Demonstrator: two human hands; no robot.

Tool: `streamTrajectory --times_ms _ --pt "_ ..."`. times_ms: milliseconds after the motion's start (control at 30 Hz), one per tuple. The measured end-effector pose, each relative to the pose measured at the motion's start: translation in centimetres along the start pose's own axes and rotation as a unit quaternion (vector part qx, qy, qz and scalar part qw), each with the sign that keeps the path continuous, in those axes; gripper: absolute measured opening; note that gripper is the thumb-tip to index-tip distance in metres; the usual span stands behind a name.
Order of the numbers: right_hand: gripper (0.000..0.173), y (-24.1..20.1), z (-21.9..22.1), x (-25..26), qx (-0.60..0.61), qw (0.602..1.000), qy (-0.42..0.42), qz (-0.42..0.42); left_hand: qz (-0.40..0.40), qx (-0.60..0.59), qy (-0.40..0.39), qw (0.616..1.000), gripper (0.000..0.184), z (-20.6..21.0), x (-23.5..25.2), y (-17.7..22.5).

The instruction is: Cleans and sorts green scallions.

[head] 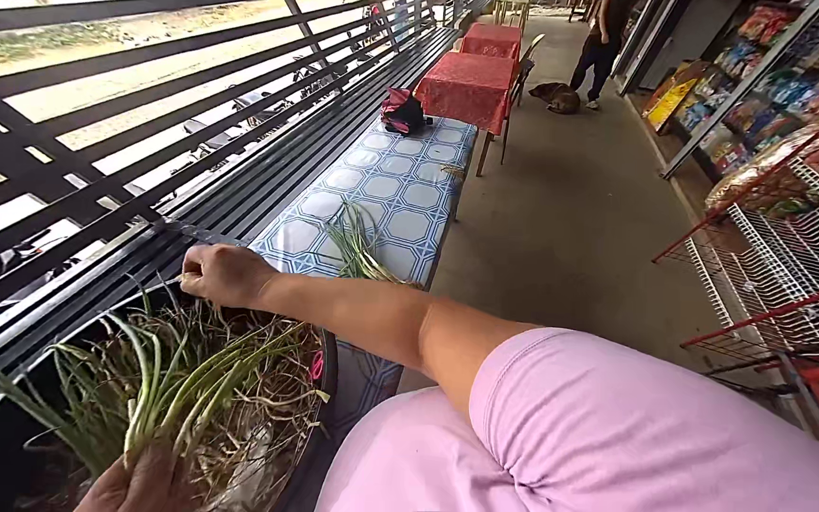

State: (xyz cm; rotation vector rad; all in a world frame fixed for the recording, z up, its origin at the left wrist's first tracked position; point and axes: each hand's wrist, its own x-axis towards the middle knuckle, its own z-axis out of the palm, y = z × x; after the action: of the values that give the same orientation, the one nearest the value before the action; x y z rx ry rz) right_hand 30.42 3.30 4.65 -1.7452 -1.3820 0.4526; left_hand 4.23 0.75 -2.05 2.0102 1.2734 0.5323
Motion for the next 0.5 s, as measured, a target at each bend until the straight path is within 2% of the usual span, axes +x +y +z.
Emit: streamTrajectory --times_ms 100,233,300,367,433,500 --pt "0.023 0.1 -2.2 0.0 0.065 0.993 0.103 0.008 -0.043 -0.059 0.058 0.996 0.035 -2.2 -1.4 0.9" --pt "0.025 2.5 -3.4 2.7 0.243 0.943 0.225 0.044 -0.059 -0.184 0.114 0.974 0.033 -4.5 -1.3 -2.2" --pt "0.020 2.7 -3.4 2.9 0.316 0.918 0.237 0.045 -0.059 -0.226 0.123 0.964 0.032 -5.4 -1.5 -2.6" --pt "0.016 2.7 -2.3 2.3 0.334 0.914 0.228 0.041 -0.056 -0.291 0.139 0.945 0.029 -6.1 -1.6 -2.4" --pt "0.017 3.2 -0.3 1.0 0.337 0.918 0.204 0.046 -0.055 -0.367 0.143 0.918 0.036 -6.6 -1.4 -3.7" --pt "0.018 4.0 1.8 -0.5 0.341 0.920 0.184 0.062 -0.060 -0.462 0.134 0.875 0.045 -7.3 -1.1 -5.0"
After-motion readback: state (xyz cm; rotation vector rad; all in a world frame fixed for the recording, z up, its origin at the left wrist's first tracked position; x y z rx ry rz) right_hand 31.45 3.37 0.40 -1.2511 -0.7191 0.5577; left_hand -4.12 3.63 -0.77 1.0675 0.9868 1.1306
